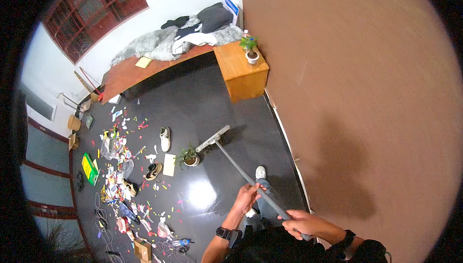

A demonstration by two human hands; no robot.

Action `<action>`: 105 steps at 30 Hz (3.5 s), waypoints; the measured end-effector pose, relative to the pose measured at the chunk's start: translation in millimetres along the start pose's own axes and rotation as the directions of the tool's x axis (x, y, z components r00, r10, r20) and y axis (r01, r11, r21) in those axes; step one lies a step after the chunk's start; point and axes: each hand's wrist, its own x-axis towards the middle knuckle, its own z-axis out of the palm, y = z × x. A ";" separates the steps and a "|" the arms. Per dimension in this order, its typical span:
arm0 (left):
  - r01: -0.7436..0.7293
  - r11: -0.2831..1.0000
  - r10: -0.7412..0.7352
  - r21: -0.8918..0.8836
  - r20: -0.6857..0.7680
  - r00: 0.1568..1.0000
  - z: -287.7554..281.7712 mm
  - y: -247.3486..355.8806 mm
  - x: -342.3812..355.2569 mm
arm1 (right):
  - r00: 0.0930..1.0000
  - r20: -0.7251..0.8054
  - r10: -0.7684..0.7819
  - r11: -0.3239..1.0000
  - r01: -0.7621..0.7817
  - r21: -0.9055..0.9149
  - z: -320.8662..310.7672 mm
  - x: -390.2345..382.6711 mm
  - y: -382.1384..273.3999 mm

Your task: The recorder mops a messy floor and then picks up a cable and a small storage case to organize them on a shelf.

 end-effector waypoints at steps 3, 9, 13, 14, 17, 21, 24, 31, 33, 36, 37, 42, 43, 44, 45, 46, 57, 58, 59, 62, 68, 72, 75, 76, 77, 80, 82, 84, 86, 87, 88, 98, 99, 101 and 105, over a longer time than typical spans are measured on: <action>-0.036 0.999 0.036 0.006 -0.065 0.997 -7.4 20.8 38.1 | 0.999 0.026 -0.023 1.000 0.023 -0.011 -23.8 37.3 -26.0; -0.018 0.997 0.004 -0.079 -0.173 0.985 -11.1 57.7 104.4 | 0.998 0.047 -0.030 0.997 0.033 -0.073 -70.2 145.7 -80.5; 0.075 0.987 -0.101 -0.145 -0.186 0.977 -10.1 54.9 137.4 | 1.000 0.006 -0.017 0.997 0.017 -0.072 -97.5 211.3 -105.6; 0.084 0.985 -0.112 -0.151 -0.190 0.975 -9.1 54.3 149.1 | 1.000 0.004 -0.007 0.998 0.007 -0.066 -107.4 222.1 -107.4; 0.113 0.968 -0.166 -0.222 -0.236 0.957 -18.2 40.1 173.9 | 1.000 0.009 0.023 0.998 -0.022 -0.062 -129.3 250.5 -102.1; 0.085 0.936 -0.204 -0.342 -0.331 0.921 -30.7 27.5 205.6 | 0.995 -0.024 0.096 0.995 -0.096 0.004 -143.3 278.6 -98.5; 0.059 0.940 -0.186 -0.335 -0.361 0.914 -32.3 28.7 216.9 | 0.992 -0.017 0.129 0.990 -0.128 0.053 -150.8 289.4 -106.0; 0.049 0.980 -0.120 -0.191 -0.382 0.916 -55.8 46.9 253.4 | 0.994 -0.020 0.106 0.993 -0.105 0.045 -168.1 327.3 -118.0; -0.014 0.965 -0.085 -0.261 -0.361 0.929 -80.1 65.7 269.2 | 0.995 -0.008 0.099 0.995 -0.099 0.018 -161.1 355.4 -139.9; -0.024 0.964 -0.067 -0.263 -0.332 0.941 -104.1 109.6 282.8 | 0.993 -0.010 0.118 0.991 -0.117 0.065 -140.3 385.1 -177.2; -0.038 0.964 -0.053 -0.262 -0.331 0.942 -114.8 121.9 285.1 | 0.995 -0.003 0.104 0.993 -0.103 0.065 -133.0 393.6 -188.1; 0.048 0.972 -0.099 -0.232 -0.214 0.972 -163.8 162.3 289.5 | 0.996 0.015 0.091 0.989 -0.092 0.115 -99.4 422.2 -234.9; -0.007 0.970 -0.038 -0.242 -0.181 0.983 -184.4 159.5 286.7 | 0.995 0.048 0.087 0.989 -0.092 0.113 -88.3 427.5 -242.6; -0.013 0.956 -0.049 -0.293 -0.204 0.978 -199.9 159.7 285.0 | 0.994 0.057 0.088 0.991 -0.093 0.091 -75.5 433.0 -251.4; 0.016 0.959 -0.076 -0.282 -0.204 0.976 -194.4 175.5 284.9 | 0.995 0.027 0.092 0.993 -0.094 0.076 -73.7 436.2 -262.2; 0.034 0.963 -0.095 -0.269 -0.216 0.972 -192.8 191.3 278.6 | 0.995 0.009 0.096 0.994 -0.096 0.055 -69.5 442.1 -269.5; -0.152 0.953 0.035 -0.263 -0.402 0.915 -296.0 275.0 200.6 | 0.982 0.168 -0.088 0.972 0.047 0.231 -18.3 527.5 -319.7; -0.175 0.943 0.038 -0.282 -0.431 0.902 -305.5 277.3 194.1 | 0.992 0.124 -0.010 0.944 -0.031 0.327 -18.5 542.3 -326.8; -0.228 0.922 0.060 -0.312 -0.467 0.882 -313.2 277.9 187.1 | 0.993 0.121 -0.011 0.945 -0.029 0.326 -20.3 552.9 -331.3; -0.336 0.859 0.069 -0.387 -0.562 0.824 -355.9 254.5 163.7 | 0.999 0.040 0.032 0.890 -0.046 0.453 1.7 577.3 -348.9; -0.331 0.828 -0.032 -0.452 -0.628 0.778 -367.7 236.4 147.0 | 0.999 0.012 -0.034 0.869 0.024 0.495 0.0 626.9 -399.5; -0.334 0.834 -0.042 -0.439 -0.655 0.755 -364.5 239.0 143.0 | 0.989 0.063 -0.130 0.837 0.076 0.541 -18.1 687.7 -442.4; -0.360 0.801 -0.108 -0.478 -0.707 0.699 -357.6 238.9 145.1 | 0.870 0.067 -0.488 0.873 0.488 0.022 3.4 698.6 -493.0; -0.346 0.817 -0.101 -0.461 -0.705 0.702 -350.7 251.0 153.1 | 0.978 0.039 -0.207 0.796 0.145 0.588 -12.7 720.2 -516.6; -0.331 0.833 -0.095 -0.444 -0.703 0.705 -344.0 264.0 162.1 | 0.982 0.018 -0.187 0.766 0.134 0.629 -31.5 735.9 -535.7; -0.368 0.812 -0.075 -0.453 -0.707 0.703 -326.7 289.3 182.3 | 0.982 0.002 -0.187 0.733 0.138 0.666 -60.0 763.5 -571.7; -0.370 0.817 -0.077 -0.442 -0.720 0.690 -314.0 307.0 196.5 | 0.985 -0.021 -0.173 0.837 0.158 0.524 -74.4 762.8 -591.0; -0.375 0.819 -0.074 -0.433 -0.729 0.681 -305.2 325.6 212.8 | 0.995 -0.022 -0.096 0.923 0.097 0.374 -85.6 753.6 -608.1; -0.345 0.829 -0.088 -0.439 -0.713 0.696 -297.0 333.9 230.5 | 0.999 -0.050 -0.021 0.960 0.034 0.277 -94.2 748.2 -621.9; -0.354 0.821 -0.093 -0.448 -0.716 0.691 -294.8 334.3 239.9 | 0.995 -0.092 0.033 0.985 -0.017 0.173 -99.4 751.7 -627.7; -0.360 0.829 -0.059 -0.427 -0.708 0.703 -293.2 334.1 249.4 | 0.987 -0.139 0.083 0.995 -0.074 0.066 -101.7 754.5 -633.5; -0.504 0.733 -0.110 -0.458 -0.810 0.577 -243.8 289.1 266.0 | 0.963 -0.256 -0.079 0.920 -0.029 -0.392 -98.4 785.5 -645.3; -0.478 0.739 -0.146 -0.475 -0.805 0.575 -242.5 277.0 263.9 | 0.980 -0.193 -0.051 0.903 -0.038 -0.429 -94.1 784.8 -639.3; -0.520 0.718 -0.138 -0.463 -0.827 0.545 -232.2 260.3 262.4 | 0.992 -0.119 -0.033 0.872 -0.030 -0.488 -101.1 787.0 -621.1; -0.576 0.687 -0.156 -0.443 -0.864 0.479 -203.8 232.8 244.6 | 0.988 -0.157 0.006 0.826 -0.093 -0.556 -83.5 757.0 -575.1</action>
